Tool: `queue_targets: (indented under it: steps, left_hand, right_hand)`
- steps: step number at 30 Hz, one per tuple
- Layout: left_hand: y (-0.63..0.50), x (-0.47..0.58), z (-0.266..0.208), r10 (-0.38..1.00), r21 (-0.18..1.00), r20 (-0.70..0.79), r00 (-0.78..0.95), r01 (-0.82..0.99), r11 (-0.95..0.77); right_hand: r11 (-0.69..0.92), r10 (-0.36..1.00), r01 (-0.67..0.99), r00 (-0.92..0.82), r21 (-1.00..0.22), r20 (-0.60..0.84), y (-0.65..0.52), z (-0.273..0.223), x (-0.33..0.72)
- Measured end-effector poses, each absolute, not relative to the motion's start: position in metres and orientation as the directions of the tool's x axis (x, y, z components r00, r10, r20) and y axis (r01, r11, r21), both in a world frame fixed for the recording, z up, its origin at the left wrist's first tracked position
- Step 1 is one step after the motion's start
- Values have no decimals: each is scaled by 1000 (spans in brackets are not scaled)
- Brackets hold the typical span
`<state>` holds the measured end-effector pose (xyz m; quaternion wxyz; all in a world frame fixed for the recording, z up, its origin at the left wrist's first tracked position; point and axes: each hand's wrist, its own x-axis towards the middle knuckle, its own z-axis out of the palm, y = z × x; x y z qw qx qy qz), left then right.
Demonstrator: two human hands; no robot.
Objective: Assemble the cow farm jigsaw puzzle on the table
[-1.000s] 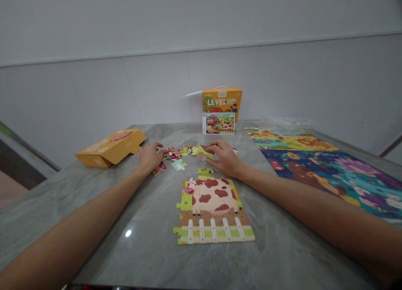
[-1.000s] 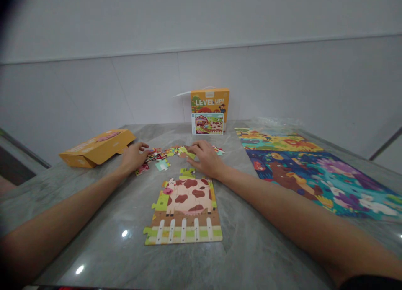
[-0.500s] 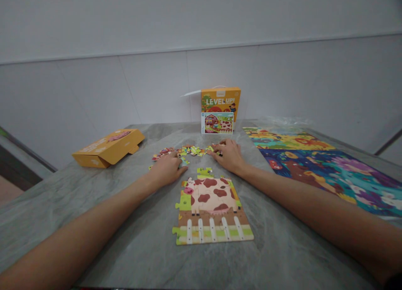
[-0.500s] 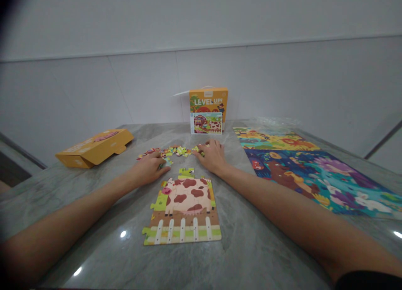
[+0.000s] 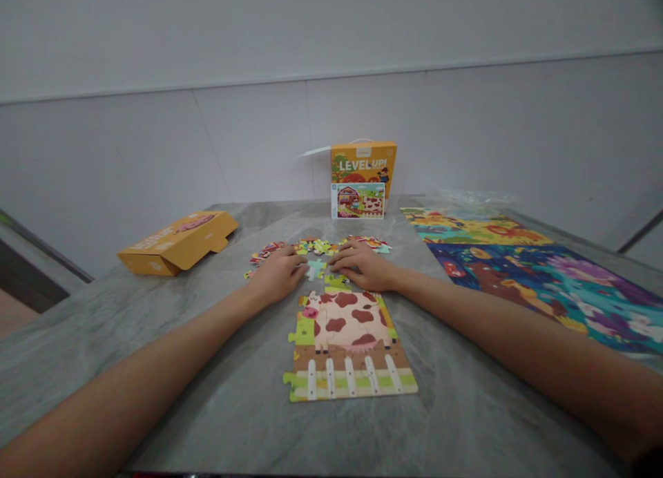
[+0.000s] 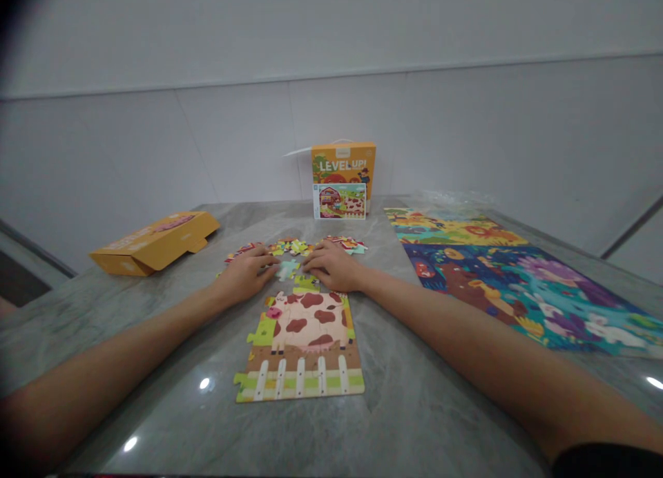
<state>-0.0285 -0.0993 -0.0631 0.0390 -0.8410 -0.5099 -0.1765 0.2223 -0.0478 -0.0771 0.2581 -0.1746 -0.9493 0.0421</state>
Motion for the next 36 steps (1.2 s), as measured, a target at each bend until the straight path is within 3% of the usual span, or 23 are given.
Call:
queue_targets:
  steps: [5,12,17,21,26,33,36]
  left_hand:
    - [-100,-23,-61,896,103,265,355,914,-393]
    - [-90,-26,-62,925,330,213,316,868,-372]
    - [-86,-26,-63,930,406,173,325,836,-368]
    - [-86,-21,-69,937,441,194,291,827,-348]
    - [-91,-12,-72,928,419,242,283,832,-363]
    - [-92,-14,-67,911,251,294,288,897,-364]
    - [-90,-14,-67,912,230,276,304,900,-370]
  right_hand:
    - [949,312,250,-820,-191,480,-48,-76,223]
    - [910,414,358,-769,-209,488,-45,-80,223]
    - [856,514,431,-774,-285,370,-41,-80,221]
    - [842,535,434,-751,-322,387,-40,-82,221]
    - [855,512,393,-748,-340,423,-34,-87,221]
    - [888,456,355,-764,-292,456,-31,-88,222]
    - [886,459,358,-761,-294,458,-32,-88,222]
